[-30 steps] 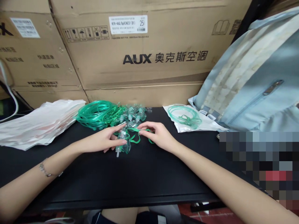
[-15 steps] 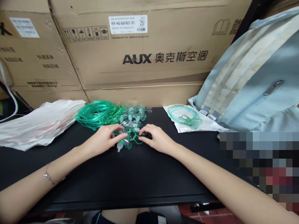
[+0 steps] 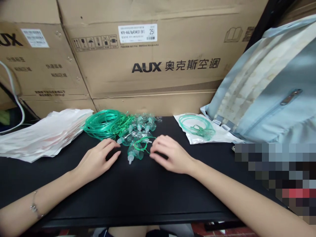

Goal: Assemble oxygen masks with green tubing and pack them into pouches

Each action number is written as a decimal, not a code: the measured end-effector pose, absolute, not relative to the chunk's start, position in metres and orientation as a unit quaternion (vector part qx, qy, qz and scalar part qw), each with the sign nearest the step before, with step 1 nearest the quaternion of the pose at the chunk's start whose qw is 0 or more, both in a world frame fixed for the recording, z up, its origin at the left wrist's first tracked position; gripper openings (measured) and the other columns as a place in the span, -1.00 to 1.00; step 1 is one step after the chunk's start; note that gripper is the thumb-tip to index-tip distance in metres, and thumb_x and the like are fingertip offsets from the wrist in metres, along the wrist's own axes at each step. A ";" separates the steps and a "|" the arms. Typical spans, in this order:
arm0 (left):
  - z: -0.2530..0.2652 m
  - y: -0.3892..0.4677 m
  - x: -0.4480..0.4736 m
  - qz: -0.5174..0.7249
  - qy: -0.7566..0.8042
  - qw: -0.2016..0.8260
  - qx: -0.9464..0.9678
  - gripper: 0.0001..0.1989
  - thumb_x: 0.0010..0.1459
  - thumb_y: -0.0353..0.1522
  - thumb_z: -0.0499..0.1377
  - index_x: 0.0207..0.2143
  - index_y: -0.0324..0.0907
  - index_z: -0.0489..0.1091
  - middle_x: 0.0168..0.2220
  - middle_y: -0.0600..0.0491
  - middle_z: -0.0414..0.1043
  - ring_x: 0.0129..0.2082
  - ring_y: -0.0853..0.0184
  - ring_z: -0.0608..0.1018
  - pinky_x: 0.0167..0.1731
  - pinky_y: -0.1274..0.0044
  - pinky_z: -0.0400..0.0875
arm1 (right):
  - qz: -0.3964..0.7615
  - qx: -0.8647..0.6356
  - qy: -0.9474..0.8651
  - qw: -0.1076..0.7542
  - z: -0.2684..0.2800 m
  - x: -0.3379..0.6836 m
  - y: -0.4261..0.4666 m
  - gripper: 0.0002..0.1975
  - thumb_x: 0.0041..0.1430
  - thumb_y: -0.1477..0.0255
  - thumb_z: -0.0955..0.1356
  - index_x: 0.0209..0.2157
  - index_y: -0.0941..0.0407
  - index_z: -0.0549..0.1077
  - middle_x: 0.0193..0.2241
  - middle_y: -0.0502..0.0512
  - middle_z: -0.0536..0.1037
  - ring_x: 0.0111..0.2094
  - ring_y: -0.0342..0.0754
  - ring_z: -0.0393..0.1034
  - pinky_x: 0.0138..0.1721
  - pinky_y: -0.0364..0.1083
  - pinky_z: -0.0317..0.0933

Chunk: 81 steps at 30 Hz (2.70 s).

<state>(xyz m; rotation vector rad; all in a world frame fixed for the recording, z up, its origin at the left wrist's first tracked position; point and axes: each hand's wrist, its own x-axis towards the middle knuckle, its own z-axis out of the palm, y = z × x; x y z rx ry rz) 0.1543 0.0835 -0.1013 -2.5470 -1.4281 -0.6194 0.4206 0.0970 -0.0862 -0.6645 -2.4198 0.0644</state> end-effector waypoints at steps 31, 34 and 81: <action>-0.099 0.097 0.160 -0.280 -0.409 0.084 -0.865 -0.72 0.18 -0.35 -0.06 -0.08 -0.23 0.25 -0.11 -0.11 0.32 -0.10 0.24 0.40 -0.09 0.40 0.33 | 0.019 -0.362 -0.866 0.345 -0.059 0.413 0.114 -0.83 0.14 0.38 0.23 -0.29 0.14 0.38 -0.28 0.18 0.44 -0.19 0.01 0.31 -0.12 0.05 0.19; -0.103 0.077 0.149 -0.218 -0.385 0.011 -0.897 -0.69 0.19 -0.35 -0.06 -0.04 -0.18 0.25 -0.04 -0.07 0.33 -0.05 0.28 0.40 -0.04 0.44 0.32 | 0.055 -0.219 -0.943 0.245 -0.069 0.422 0.085 -0.76 0.17 0.44 0.21 -0.14 0.14 0.39 -0.17 0.19 0.44 -0.06 -0.03 0.27 -0.05 -0.01 0.20; -0.106 0.072 0.148 -0.067 -0.390 -0.113 -0.911 -0.40 0.19 -0.10 -0.12 0.22 -0.14 -0.14 0.25 0.00 -0.18 0.23 0.28 -0.04 0.18 0.30 -0.12 | 0.127 -0.312 -0.940 0.059 -0.101 0.431 0.071 -0.47 0.24 0.28 0.14 0.20 0.05 -0.07 0.22 0.04 -0.07 0.23 -0.02 -0.26 0.20 0.14 -0.27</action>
